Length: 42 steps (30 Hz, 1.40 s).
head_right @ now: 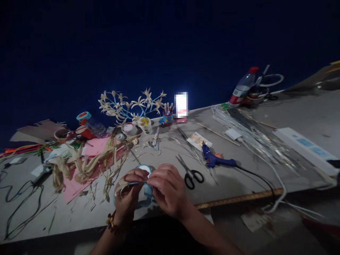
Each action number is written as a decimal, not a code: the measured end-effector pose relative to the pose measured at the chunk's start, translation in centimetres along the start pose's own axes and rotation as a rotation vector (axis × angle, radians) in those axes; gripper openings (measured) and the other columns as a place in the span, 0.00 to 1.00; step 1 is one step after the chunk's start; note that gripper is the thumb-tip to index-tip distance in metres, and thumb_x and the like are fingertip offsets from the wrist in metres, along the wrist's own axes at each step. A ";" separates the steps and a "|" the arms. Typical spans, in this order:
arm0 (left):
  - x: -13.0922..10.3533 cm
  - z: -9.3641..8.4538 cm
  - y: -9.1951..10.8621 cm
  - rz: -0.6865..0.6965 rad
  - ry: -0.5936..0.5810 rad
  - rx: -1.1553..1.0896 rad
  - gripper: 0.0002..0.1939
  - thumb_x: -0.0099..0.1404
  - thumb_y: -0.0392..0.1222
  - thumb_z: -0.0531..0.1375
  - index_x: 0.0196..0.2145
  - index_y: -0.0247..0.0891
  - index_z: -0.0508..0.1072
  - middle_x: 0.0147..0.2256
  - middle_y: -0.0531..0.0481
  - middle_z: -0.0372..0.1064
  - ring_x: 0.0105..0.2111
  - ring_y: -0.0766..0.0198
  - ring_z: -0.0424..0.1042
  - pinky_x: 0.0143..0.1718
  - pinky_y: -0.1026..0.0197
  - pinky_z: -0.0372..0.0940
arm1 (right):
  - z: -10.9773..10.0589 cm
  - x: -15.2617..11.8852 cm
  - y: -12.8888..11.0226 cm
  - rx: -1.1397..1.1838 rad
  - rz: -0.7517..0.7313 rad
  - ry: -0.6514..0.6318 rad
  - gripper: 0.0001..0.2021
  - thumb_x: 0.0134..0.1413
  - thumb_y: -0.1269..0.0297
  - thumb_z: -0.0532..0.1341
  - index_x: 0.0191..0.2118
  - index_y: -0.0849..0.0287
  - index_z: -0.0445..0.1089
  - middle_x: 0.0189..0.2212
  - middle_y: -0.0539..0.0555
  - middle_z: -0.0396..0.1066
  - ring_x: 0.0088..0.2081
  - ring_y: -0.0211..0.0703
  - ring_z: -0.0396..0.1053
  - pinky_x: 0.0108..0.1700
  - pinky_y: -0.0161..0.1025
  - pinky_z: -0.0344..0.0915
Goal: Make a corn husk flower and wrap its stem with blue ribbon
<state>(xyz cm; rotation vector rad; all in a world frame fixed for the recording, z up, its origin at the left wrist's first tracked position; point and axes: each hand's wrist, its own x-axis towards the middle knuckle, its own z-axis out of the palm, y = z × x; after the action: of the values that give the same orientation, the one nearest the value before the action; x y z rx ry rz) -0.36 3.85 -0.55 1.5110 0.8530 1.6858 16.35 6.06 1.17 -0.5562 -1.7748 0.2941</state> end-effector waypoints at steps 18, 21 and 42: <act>0.0 0.1 -0.2 -0.273 0.177 -0.080 0.03 0.62 0.39 0.67 0.33 0.39 0.79 0.34 0.47 0.76 0.39 0.55 0.76 0.41 0.55 0.71 | -7.6 -3.7 5.1 -0.503 0.144 -0.072 0.17 0.57 0.73 0.62 0.51 0.53 0.72 0.46 0.59 0.73 0.48 0.53 0.71 0.54 0.55 0.68; -0.2 -0.2 -0.4 -0.298 0.192 -0.069 0.02 0.61 0.38 0.68 0.33 0.38 0.80 0.36 0.46 0.77 0.40 0.55 0.76 0.41 0.57 0.71 | -12.7 -5.1 8.6 -0.750 0.318 -0.165 0.15 0.60 0.68 0.59 0.52 0.58 0.71 0.49 0.62 0.73 0.50 0.56 0.70 0.55 0.55 0.67; -0.3 0.0 -1.2 -0.321 0.244 0.001 0.06 0.58 0.41 0.70 0.31 0.37 0.80 0.34 0.45 0.78 0.39 0.53 0.77 0.38 0.57 0.74 | -20.1 -3.7 16.4 -0.549 0.677 -0.772 0.24 0.48 0.67 0.60 0.53 0.60 0.73 0.52 0.63 0.75 0.52 0.58 0.72 0.53 0.48 0.67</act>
<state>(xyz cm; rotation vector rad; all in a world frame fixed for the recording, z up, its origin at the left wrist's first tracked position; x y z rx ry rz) -0.25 4.18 -1.71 1.1101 1.1568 1.6447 39.80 16.35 -4.16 -1.6147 -2.3709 0.5378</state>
